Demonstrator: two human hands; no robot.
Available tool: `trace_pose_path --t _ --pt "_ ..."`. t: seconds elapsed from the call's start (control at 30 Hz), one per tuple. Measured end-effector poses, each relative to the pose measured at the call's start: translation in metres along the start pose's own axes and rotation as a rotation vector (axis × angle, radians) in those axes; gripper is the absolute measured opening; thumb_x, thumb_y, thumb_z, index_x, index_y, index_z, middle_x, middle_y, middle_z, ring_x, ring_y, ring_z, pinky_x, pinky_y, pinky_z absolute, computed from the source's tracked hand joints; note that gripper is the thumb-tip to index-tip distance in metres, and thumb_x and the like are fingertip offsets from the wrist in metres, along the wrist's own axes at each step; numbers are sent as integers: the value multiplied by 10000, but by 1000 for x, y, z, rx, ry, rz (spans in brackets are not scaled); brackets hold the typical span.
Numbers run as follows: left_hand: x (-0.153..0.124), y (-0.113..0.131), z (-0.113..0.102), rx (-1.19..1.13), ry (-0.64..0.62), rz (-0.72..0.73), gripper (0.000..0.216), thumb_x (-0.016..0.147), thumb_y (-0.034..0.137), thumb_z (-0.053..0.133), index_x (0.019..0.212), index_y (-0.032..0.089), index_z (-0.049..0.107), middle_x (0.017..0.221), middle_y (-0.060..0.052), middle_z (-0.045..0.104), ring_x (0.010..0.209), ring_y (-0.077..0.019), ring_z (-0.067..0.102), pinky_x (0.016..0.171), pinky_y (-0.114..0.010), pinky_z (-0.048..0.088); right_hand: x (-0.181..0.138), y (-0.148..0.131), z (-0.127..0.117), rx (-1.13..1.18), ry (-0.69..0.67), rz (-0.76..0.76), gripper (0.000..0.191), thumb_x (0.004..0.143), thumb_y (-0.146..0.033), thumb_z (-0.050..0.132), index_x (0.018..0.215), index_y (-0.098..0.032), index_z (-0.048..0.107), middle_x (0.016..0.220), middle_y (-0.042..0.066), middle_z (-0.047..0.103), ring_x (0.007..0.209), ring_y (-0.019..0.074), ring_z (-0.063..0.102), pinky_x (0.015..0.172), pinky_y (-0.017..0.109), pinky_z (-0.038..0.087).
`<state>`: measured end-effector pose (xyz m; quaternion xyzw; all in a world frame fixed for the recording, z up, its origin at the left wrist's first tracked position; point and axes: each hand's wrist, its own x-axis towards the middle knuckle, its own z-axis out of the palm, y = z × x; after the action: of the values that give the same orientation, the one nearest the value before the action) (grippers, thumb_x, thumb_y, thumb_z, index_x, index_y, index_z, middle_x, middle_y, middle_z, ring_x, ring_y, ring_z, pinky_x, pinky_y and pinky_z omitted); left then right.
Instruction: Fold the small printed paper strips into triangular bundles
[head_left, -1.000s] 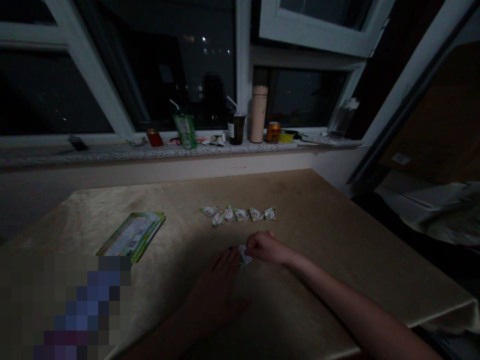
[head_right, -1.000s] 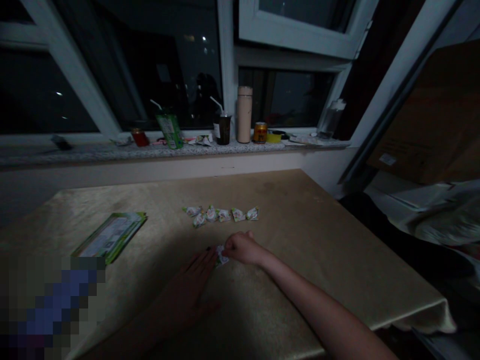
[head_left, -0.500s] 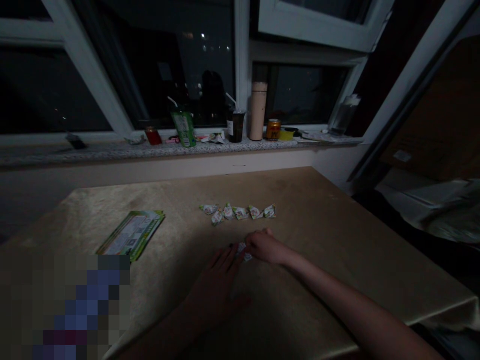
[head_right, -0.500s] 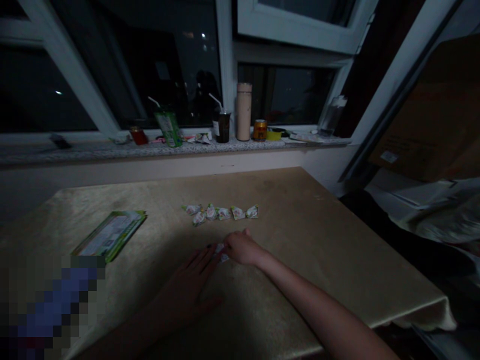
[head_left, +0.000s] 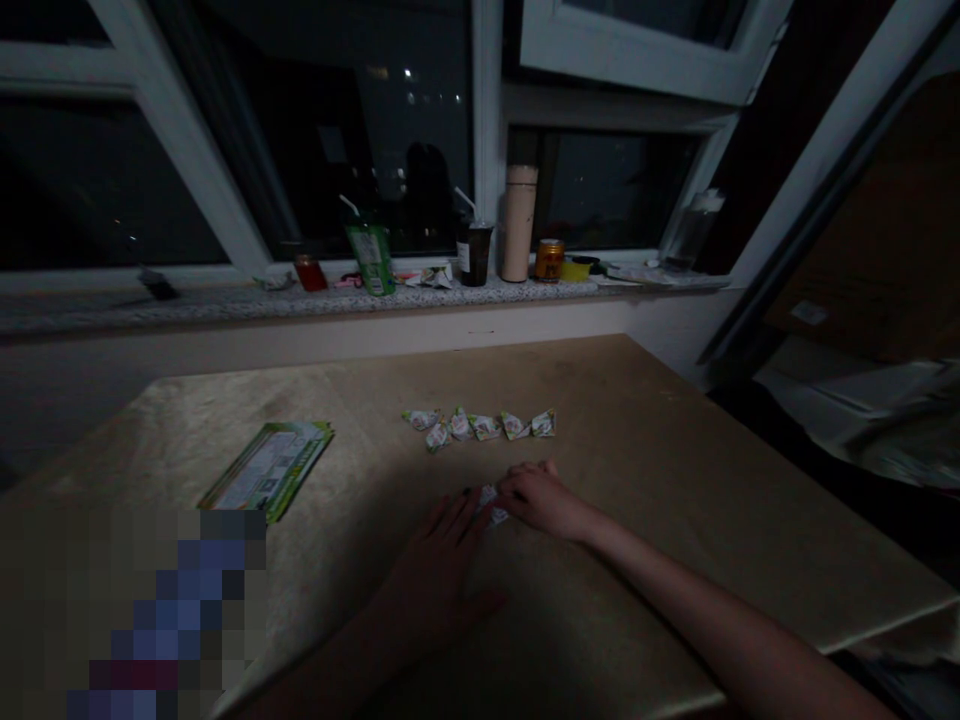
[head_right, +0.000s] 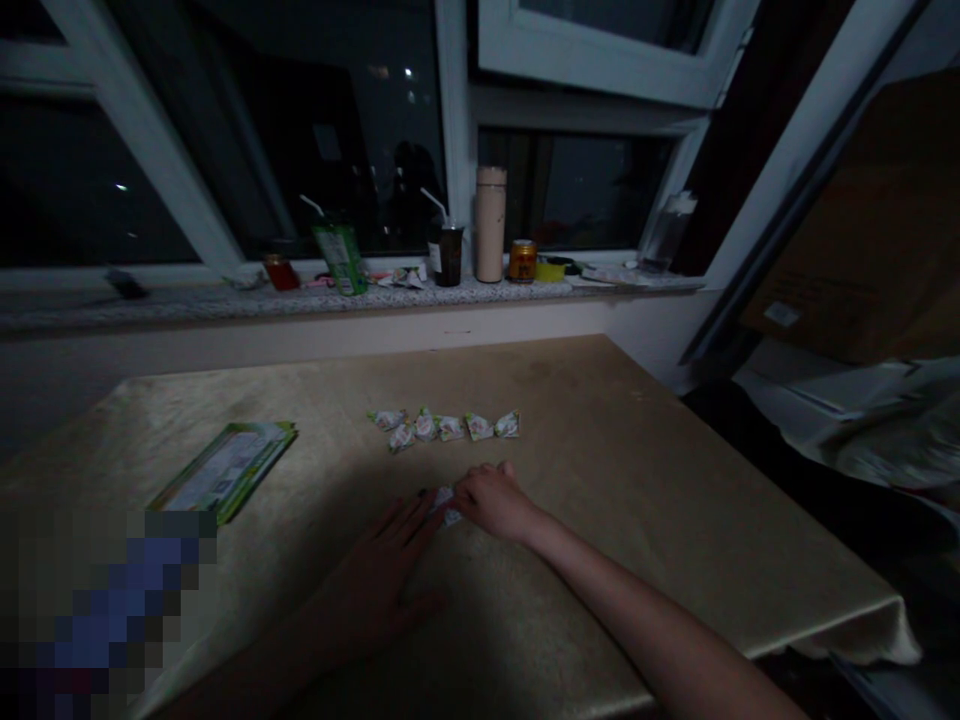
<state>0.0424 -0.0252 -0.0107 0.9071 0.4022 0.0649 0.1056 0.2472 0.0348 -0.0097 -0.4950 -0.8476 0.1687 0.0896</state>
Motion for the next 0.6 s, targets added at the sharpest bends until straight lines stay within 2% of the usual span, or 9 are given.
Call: trace_pose_path --t 0.1,0.27,0.37,0.47,0.6 --pt "-1 -2 3 3 22 7 809 808 524 590 1463 199 243 1529 -112 197 1385 -310 199 1104 -486 241 -6 -2 4 -46 53 -36 244 923 -287 509 733 -172 609 837 33 618 888 186 550 778 325 276" --pt "-1 -6 7 5 42 29 846 789 549 606 1463 192 238 1532 -122 180 1379 -320 216 1097 -485 261 -24 -11 9 -83 246 -8 139 903 -285 535 873 -163 596 878 59 628 870 205 562 784 340 360" --pt "0 -5 4 -3 49 39 843 791 552 603 1461 190 242 1527 -122 203 1376 -318 226 1099 -481 258 -38 -15 8 -68 293 -113 209 905 -270 527 1076 -171 595 1044 88 642 985 219 557 851 352 399" --pt "1 -3 0 10 27 32 853 781 568 608 1454 177 257 1518 -129 228 1371 -318 240 1100 -478 256 -50 -16 12 -65 281 -252 321 928 -271 482 1236 -203 539 1221 68 612 1165 214 501 1012 388 340" --pt "1 -2 -2 30 24 31 786 810 538 593 1438 171 294 1513 -129 243 1372 -302 245 1103 -465 260 -59 -19 21 -86 274 -212 418 925 -314 471 1319 -178 482 1318 78 552 1279 234 422 1117 470 221"
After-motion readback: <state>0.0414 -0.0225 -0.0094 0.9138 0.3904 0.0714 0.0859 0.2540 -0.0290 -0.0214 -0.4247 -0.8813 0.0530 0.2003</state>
